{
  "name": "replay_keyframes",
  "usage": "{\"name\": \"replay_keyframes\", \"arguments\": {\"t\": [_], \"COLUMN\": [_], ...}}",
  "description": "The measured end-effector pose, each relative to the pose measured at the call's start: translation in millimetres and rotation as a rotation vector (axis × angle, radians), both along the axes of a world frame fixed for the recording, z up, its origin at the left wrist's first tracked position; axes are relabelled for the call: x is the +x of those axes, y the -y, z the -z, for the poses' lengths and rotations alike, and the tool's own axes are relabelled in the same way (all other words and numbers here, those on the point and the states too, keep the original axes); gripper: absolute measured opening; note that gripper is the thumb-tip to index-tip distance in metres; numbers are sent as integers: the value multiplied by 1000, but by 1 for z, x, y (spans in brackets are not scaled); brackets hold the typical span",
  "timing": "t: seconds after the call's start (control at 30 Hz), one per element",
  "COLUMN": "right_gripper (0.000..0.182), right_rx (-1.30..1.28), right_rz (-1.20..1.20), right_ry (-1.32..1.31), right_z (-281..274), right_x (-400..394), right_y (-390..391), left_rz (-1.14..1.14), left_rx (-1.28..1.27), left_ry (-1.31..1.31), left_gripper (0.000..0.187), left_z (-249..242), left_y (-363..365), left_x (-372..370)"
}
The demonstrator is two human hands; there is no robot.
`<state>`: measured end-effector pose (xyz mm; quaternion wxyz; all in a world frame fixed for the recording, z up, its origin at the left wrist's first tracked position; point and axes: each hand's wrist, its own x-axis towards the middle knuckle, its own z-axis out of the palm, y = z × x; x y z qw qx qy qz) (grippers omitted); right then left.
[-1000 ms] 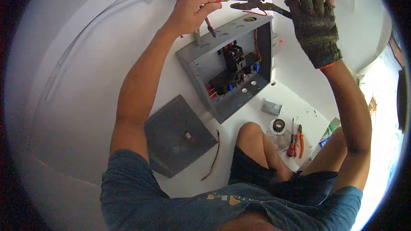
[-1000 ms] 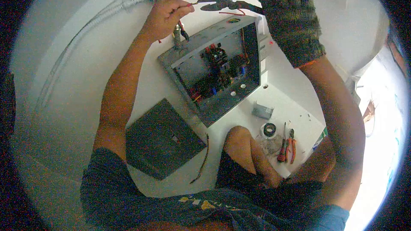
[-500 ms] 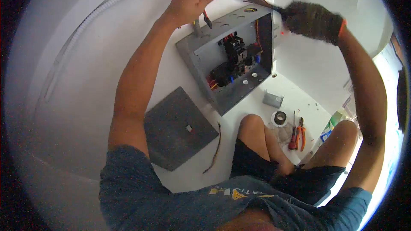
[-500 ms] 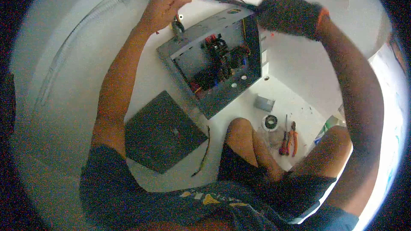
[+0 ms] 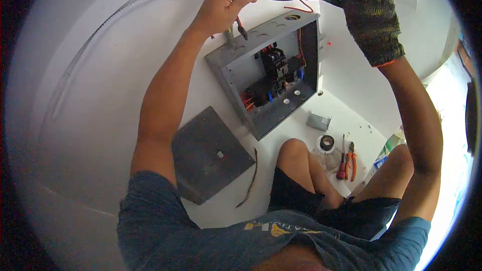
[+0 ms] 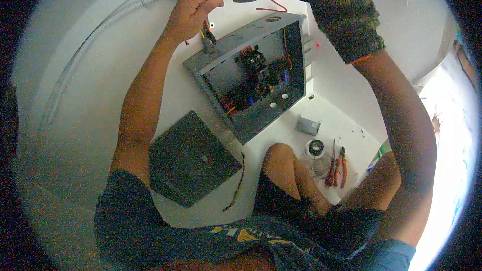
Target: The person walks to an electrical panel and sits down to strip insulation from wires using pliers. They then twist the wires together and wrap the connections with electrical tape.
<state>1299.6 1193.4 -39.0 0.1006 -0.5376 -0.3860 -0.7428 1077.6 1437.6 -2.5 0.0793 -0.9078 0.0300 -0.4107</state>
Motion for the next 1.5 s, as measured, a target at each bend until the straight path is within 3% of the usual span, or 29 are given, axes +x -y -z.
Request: {"name": "replay_keyframes", "arguments": {"t": [0.13, 0.37, 0.4, 0.47, 0.5, 0.53, 0.57, 0.6, 0.63, 0.67, 0.7, 0.73, 0.9, 0.97, 1.03, 1.07, 1.13, 1.27, 1.37, 1.5], "right_gripper": [54, 56, 55, 55, 41, 31, 31, 24, 20, 17, 15, 15, 33, 45, 45, 44, 55, 53, 53, 49], "right_rx": [108, 57, -233, -523, -467, -412, -418, -657, -1048, -1397, -1485, -1477, -1459, -830, -740, -462, -122, 37, 28, -18], "right_rz": [-25, -65, -53, -41, -142, -239, -238, -385, -700, -1241, -1299, -1301, -1160, -572, -530, -321, -31, -92, -27, 27], "right_ry": [39, 28, -273, -573, -400, -233, -238, -449, -745, -1512, -2078, -2085, -1752, -514, -495, -274, -225, -52, -29, -32], "right_z": [-2, -8, -18, -20, -10, -2, 5, 9, 12, 14, 16, 20, 28, 46, 43, 40, 25, 14, 8, 0], "right_x": [5, -13, -32, -30, -7, 3, 13, 15, 16, 17, 17, 17, 25, 39, 32, 27, -15, -5, -8, -10], "right_y": [-7, -1, 18, 20, 8, 4, 3, 5, 7, 9, 12, 13, 8, 12, 11, 10, 13, -4, -4, -1], "left_rz": [45, 37, 36, -14, -15, 5, 26, 28, 32, 37, 38, -44, -144, 70, 68, 77, 85, 100, 33, 82], "left_rx": [1, 84, 82, 65, 64, 232, 400, 393, 450, 511, 504, 499, 374, 164, 92, 31, 1, -69, -180, -137], "left_ry": [-8, -29, -30, -68, -72, -82, -85, -86, -95, -103, -105, -114, -86, 24, 9, -3, 1, -62, -88, -85], "left_gripper": [21, 24, 24, 22, 22, 20, 19, 19, 19, 19, 19, 18, 19, 20, 21, 22, 23, 24, 24, 25], "left_z": [-2, -2, -1, -3, -5, -7, -9, -9, -8, -7, -2, 2, 1, -2, 2, -1, -1, -6, -5, -6], "left_y": [-1, -3, -5, -11, -12, -13, -14, -18, -21, -23, -25, -26, -10, -6, -6, -5, -6, -2, -5, -8], "left_x": [0, -1, -2, -4, -5, -6, -6, -6, -6, -5, -7, -6, -1, -2, -1, 0, 2, -2, -4, -2]}}
